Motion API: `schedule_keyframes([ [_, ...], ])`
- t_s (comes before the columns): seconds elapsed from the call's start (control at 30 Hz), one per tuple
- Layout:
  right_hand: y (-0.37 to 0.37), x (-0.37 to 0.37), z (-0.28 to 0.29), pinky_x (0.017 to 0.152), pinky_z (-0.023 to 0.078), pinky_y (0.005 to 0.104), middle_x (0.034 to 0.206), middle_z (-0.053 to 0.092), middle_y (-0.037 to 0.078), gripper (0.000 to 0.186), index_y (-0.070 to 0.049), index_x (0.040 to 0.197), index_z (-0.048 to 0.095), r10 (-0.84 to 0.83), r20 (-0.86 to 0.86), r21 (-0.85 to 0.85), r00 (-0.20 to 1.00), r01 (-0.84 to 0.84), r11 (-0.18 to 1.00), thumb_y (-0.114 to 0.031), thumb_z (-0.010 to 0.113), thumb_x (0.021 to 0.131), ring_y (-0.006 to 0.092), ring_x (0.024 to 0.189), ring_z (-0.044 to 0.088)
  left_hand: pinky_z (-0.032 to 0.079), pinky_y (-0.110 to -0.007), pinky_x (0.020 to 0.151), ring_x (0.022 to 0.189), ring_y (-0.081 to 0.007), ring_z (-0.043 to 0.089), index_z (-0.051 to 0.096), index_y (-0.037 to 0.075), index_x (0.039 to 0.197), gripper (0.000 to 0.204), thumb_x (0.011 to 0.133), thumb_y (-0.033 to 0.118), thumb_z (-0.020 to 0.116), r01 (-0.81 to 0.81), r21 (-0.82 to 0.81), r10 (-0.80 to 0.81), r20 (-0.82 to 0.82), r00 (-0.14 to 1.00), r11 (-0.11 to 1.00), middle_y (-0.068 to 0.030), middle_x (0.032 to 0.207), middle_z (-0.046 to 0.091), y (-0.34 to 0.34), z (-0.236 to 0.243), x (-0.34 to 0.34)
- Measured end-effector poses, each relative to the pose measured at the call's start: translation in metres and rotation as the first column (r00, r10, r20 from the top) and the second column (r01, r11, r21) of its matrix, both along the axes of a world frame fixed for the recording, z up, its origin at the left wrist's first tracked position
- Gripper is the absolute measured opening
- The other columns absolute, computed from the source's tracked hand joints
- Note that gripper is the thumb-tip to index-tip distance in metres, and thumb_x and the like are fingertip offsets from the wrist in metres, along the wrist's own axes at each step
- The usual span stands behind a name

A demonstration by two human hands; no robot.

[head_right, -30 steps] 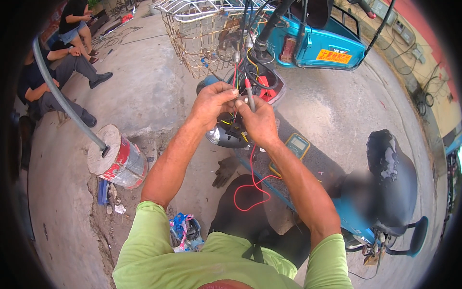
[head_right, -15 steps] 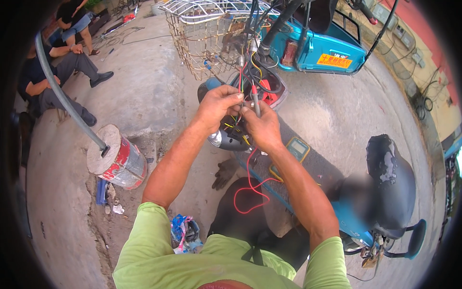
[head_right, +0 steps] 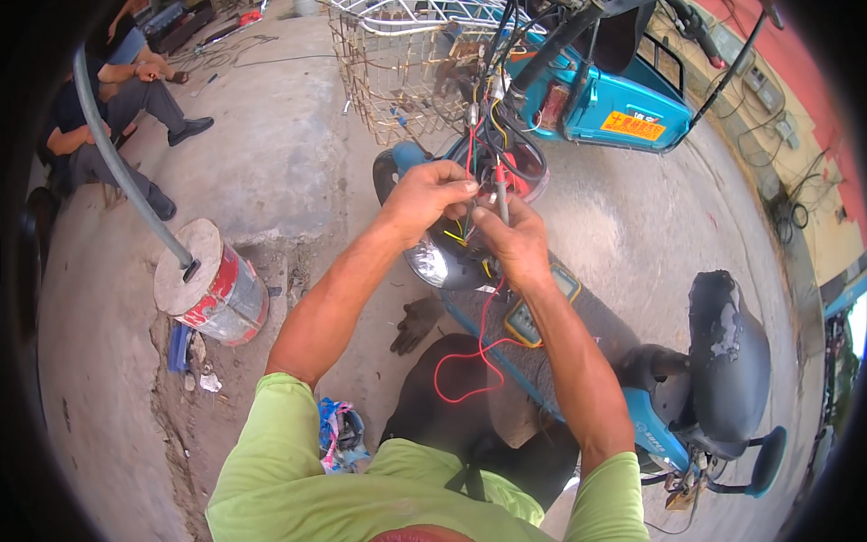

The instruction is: The person solders wires and uses a multimeter to test electrical components on a blue scooter, working on wiring in the seat compartment and the front basket area.

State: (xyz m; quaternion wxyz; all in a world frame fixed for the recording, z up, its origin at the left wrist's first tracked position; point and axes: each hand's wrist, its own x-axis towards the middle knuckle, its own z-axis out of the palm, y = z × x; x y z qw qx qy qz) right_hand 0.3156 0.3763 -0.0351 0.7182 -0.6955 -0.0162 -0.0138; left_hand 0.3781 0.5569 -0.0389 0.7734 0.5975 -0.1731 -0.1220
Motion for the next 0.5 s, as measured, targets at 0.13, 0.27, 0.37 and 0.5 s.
schedule_keyframes([
  [0.13, 0.006, 0.001, 0.002, 0.064, 0.047, 0.0239, 0.094, 0.070, 0.003, 0.028, 0.000, 0.112, 0.066, -0.014, 0.004, -0.023, 1.000, 0.014, 1.000, -0.007, 0.079, 0.089, 0.0074, 0.075, 0.061, 0.053, -0.026, 0.069, 0.073, -0.0096, 0.064, 0.071, 0.004, 0.104, 0.016, 0.100, 0.019, 0.072, 0.022, -0.040, -0.024, -0.047, 0.999, 0.999, -0.0006, 0.087, 0.069, 0.012, -0.004, 0.002],
  [0.27, 0.011, -0.002, 0.002, 0.066, 0.050, 0.0251, 0.091, 0.071, 0.003, 0.024, 0.000, 0.108, 0.067, -0.030, 0.005, -0.006, 1.000, 0.030, 1.000, -0.007, 0.080, 0.089, 0.0082, 0.076, 0.063, 0.053, -0.026, 0.072, 0.076, -0.0091, 0.064, 0.071, 0.002, 0.106, 0.016, 0.098, 0.015, 0.072, 0.006, 0.075, -0.008, 0.016, 1.000, 0.997, -0.0013, 0.089, 0.071, 0.023, 0.004, -0.006],
  [0.37, 0.014, -0.003, 0.000, 0.068, 0.052, 0.0265, 0.090, 0.071, 0.003, 0.021, -0.001, 0.105, 0.068, -0.014, 0.062, -0.020, 0.998, 0.015, 1.000, -0.007, 0.080, 0.089, 0.0092, 0.076, 0.064, 0.052, -0.026, 0.074, 0.078, -0.0086, 0.063, 0.071, 0.000, 0.105, 0.016, 0.095, 0.013, 0.073, 0.032, 0.188, -0.054, 0.114, 0.992, 0.982, -0.0019, 0.091, 0.071, 0.025, 0.001, -0.013],
  [0.5, 0.016, -0.005, -0.003, 0.072, 0.054, 0.0270, 0.089, 0.072, 0.004, 0.019, -0.001, 0.102, 0.068, -0.041, 0.065, -0.052, 0.997, 0.044, 0.998, -0.007, 0.080, 0.089, 0.0109, 0.077, 0.066, 0.051, -0.027, 0.073, 0.082, -0.0090, 0.064, 0.072, -0.002, 0.101, 0.018, 0.092, 0.013, 0.075, -0.065, 0.218, 0.036, 0.137, 0.990, 0.974, -0.0025, 0.089, 0.070, 0.020, -0.001, -0.018],
])
